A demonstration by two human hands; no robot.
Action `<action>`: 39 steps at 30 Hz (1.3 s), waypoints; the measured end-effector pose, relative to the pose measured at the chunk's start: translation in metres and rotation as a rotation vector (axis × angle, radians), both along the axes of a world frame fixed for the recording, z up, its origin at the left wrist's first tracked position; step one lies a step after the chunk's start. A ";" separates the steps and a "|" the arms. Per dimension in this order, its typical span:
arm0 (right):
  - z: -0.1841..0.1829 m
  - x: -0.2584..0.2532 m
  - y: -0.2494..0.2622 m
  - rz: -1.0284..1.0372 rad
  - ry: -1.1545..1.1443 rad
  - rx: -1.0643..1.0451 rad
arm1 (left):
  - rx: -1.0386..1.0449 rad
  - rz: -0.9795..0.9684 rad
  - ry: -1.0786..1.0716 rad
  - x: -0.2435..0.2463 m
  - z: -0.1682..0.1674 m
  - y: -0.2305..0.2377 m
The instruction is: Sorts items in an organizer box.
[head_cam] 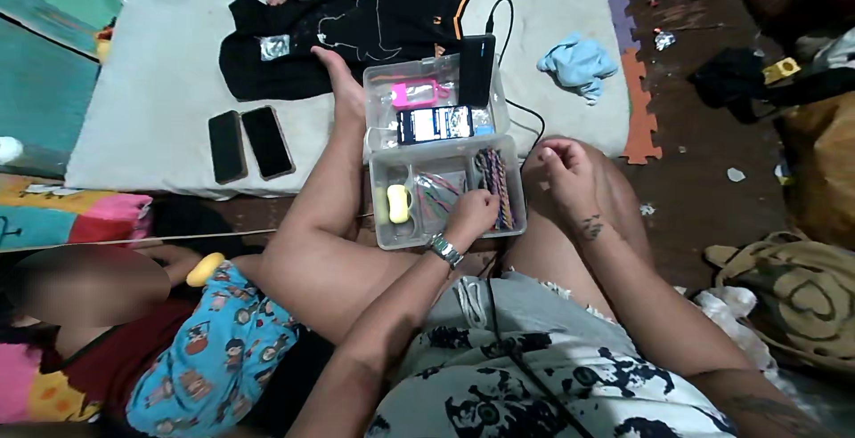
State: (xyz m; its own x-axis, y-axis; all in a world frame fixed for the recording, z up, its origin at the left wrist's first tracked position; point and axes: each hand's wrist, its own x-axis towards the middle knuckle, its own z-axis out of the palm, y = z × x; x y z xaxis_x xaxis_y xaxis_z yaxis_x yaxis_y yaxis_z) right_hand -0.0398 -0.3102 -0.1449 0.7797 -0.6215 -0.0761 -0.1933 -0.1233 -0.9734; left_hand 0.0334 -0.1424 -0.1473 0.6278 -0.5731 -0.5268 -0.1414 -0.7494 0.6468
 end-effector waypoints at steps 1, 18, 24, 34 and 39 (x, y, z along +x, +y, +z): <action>0.000 -0.001 0.000 0.001 0.009 0.010 | 0.009 -0.074 0.013 -0.001 -0.002 -0.003; -0.009 0.010 0.005 0.215 0.021 -0.109 | 0.026 -0.709 0.241 -0.055 -0.066 0.043; -0.012 0.009 0.009 0.280 0.033 -0.211 | 0.168 -0.640 0.348 -0.061 -0.070 0.031; 0.004 0.027 0.049 0.575 -0.011 -0.495 | 0.267 -0.624 0.446 -0.058 -0.060 0.035; -0.004 0.056 0.071 0.730 0.242 -0.478 | 0.177 -0.701 0.463 -0.057 -0.050 0.033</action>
